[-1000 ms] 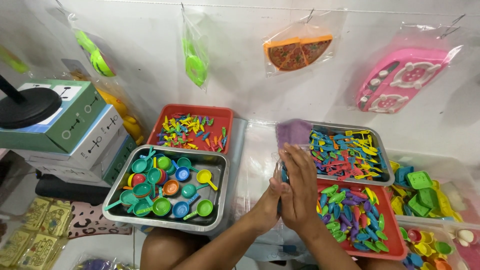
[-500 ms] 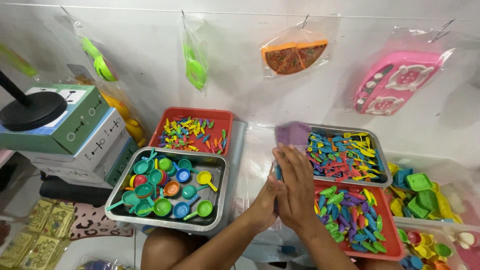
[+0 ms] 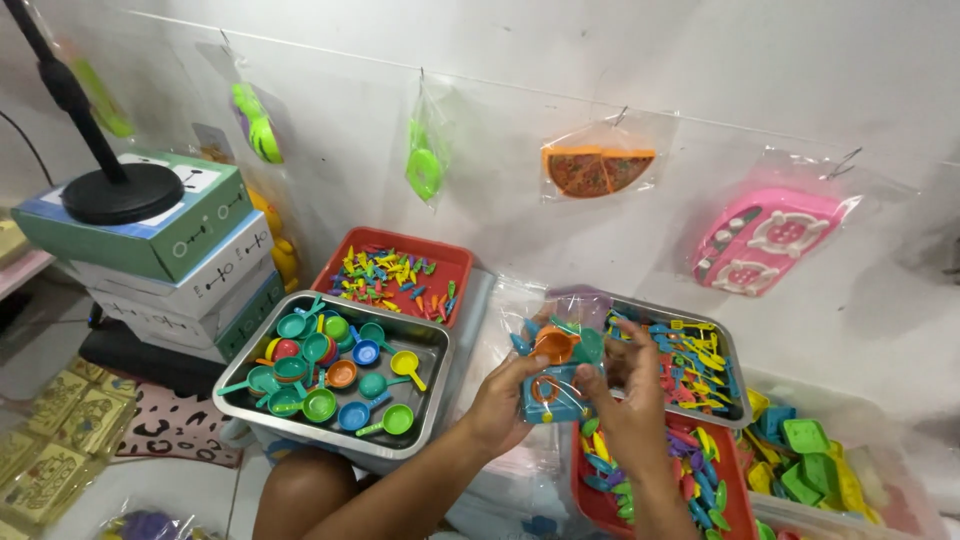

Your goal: The person sits on the floor and packs small plastic toy utensils and molds into clear plastic bags. They wipe some items with a purple cloth before placing them into bags and then set the filled bags on the floor.

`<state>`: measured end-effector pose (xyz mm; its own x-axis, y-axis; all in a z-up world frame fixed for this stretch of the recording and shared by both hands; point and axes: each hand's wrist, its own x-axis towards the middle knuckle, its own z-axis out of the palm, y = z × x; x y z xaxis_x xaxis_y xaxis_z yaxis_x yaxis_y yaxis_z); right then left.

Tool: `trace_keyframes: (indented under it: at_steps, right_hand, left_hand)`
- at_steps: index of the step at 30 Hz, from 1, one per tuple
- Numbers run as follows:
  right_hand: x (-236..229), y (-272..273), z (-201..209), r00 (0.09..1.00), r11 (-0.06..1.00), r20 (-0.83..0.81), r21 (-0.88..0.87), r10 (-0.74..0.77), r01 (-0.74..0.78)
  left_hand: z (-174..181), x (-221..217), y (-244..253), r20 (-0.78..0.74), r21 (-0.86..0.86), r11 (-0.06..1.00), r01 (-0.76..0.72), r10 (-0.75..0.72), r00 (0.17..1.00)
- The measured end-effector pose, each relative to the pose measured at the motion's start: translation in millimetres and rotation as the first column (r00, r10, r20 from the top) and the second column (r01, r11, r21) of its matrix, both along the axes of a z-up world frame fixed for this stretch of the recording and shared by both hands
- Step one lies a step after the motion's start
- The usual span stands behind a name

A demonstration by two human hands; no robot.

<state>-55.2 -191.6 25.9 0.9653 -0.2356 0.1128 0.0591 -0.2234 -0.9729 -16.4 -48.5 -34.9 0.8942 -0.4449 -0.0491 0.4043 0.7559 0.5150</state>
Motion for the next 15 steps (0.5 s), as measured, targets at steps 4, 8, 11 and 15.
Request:
trace_keyframes:
  at_steps: [4,8,11,15]
  right_hand:
    - [16.9,-19.7,-36.0,0.984,0.959,0.007,0.225,0.175,-0.172]
    - [10.0,-14.7,-33.3,0.991,0.981,0.115,0.172,0.071,-0.09]
    - [7.4,-7.4,-42.7,0.985,0.983,0.143,0.141,0.1,-0.12]
    - [-13.7,18.5,-33.5,0.961,0.955,0.107,0.128,0.253,-0.266]
  left_hand:
    - [15.9,-3.2,2.0,0.108,0.116,0.993,0.029,-0.042,0.993]
    - [48.0,-30.9,7.4,0.364,0.505,0.848,-0.157,-0.044,0.931]
    - [49.5,-49.8,18.1,0.375,0.548,0.792,-0.27,0.055,0.925]
    - [47.3,-78.6,51.5,0.41,0.582,0.727,-0.365,0.126,0.903]
